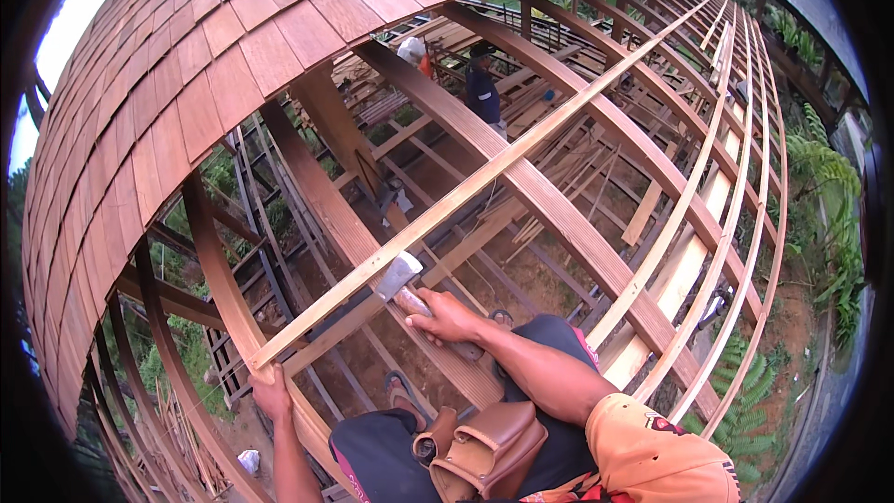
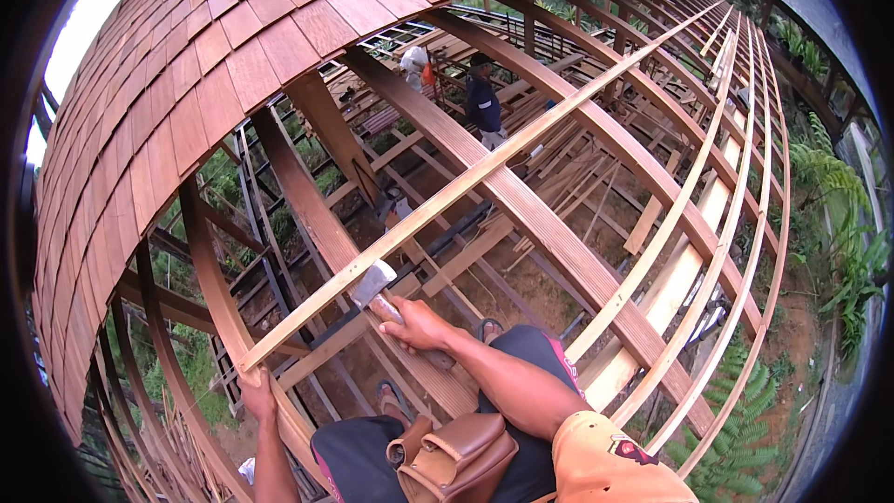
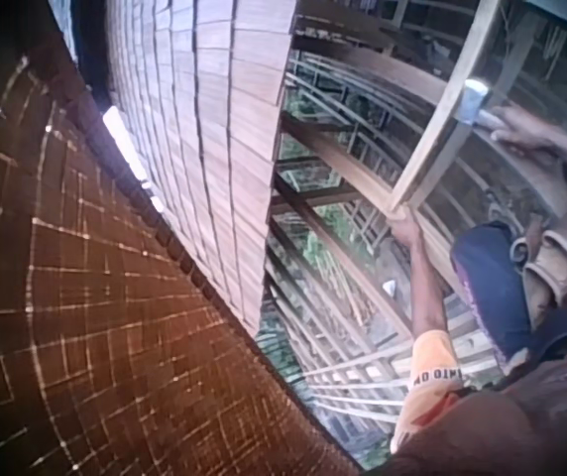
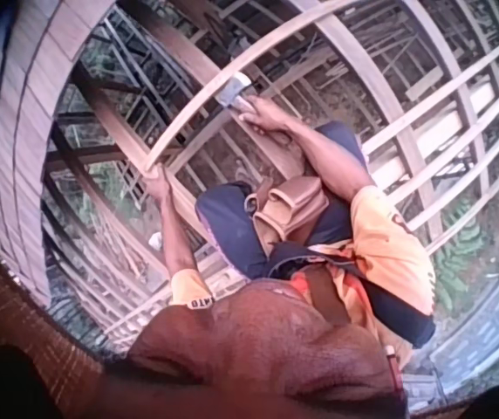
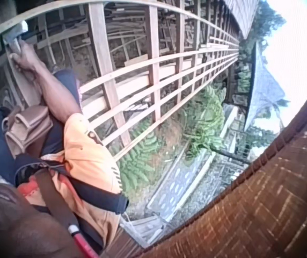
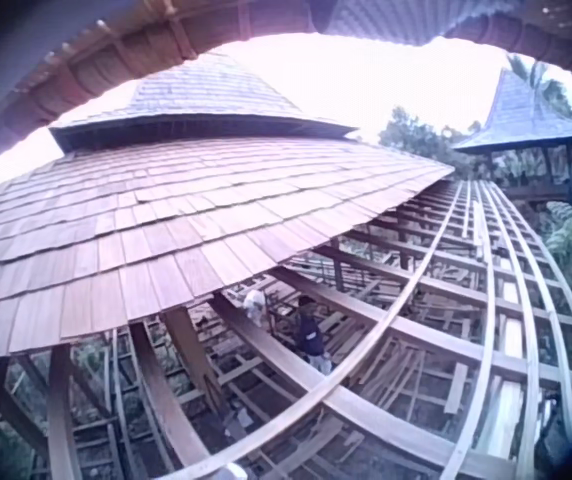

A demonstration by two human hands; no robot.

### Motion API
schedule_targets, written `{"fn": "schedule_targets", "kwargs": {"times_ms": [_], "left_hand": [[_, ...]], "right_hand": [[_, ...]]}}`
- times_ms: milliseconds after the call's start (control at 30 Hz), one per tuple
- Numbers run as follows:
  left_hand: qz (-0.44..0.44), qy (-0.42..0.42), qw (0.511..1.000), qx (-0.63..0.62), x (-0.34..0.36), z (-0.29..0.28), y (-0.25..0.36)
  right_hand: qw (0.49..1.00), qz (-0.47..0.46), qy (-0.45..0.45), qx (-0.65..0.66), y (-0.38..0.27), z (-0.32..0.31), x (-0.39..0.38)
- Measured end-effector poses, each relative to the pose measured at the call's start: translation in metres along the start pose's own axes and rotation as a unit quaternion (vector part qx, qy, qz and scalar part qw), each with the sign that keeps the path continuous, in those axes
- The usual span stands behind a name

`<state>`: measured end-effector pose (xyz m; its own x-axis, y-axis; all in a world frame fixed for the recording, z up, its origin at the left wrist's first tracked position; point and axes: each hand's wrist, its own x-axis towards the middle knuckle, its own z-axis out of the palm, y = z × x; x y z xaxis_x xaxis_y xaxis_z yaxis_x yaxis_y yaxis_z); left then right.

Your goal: The person nails wooden planks onto a curved roof frame using a hammer. The person positions a wooden plank, aligns it with the existing shingles, and hammers a nail through it into the frame.

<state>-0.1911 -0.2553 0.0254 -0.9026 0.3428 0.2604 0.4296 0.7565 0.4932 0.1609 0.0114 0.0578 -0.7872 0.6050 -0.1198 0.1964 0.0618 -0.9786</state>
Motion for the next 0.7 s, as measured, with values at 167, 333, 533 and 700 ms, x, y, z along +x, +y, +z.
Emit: {"fn": "schedule_targets", "kwargs": {"times_ms": [167,333,533,700], "left_hand": [[-0.021,-0.012,1.000,0.018,-0.0025,-0.0031,0.0080],[-0.004,-0.012,1.000,0.008,-0.0038,-0.0015,0.0031],[-0.012,-0.009,1.000,0.014,-0.0045,-0.0029,0.0081],[-0.031,-0.013,0.999,0.032,-0.0041,-0.0034,0.0058]], "right_hand": [[1.000,0.011,-0.009,0.011,0.0003,-0.0036,0.0027],[1.000,0.015,-0.013,0.023,0.0014,-0.0064,0.0026],[0.999,0.009,-0.007,0.033,0.0057,-0.0063,0.0075],[1.000,0.007,-0.004,0.018,0.0038,-0.0046,0.0068]]}}
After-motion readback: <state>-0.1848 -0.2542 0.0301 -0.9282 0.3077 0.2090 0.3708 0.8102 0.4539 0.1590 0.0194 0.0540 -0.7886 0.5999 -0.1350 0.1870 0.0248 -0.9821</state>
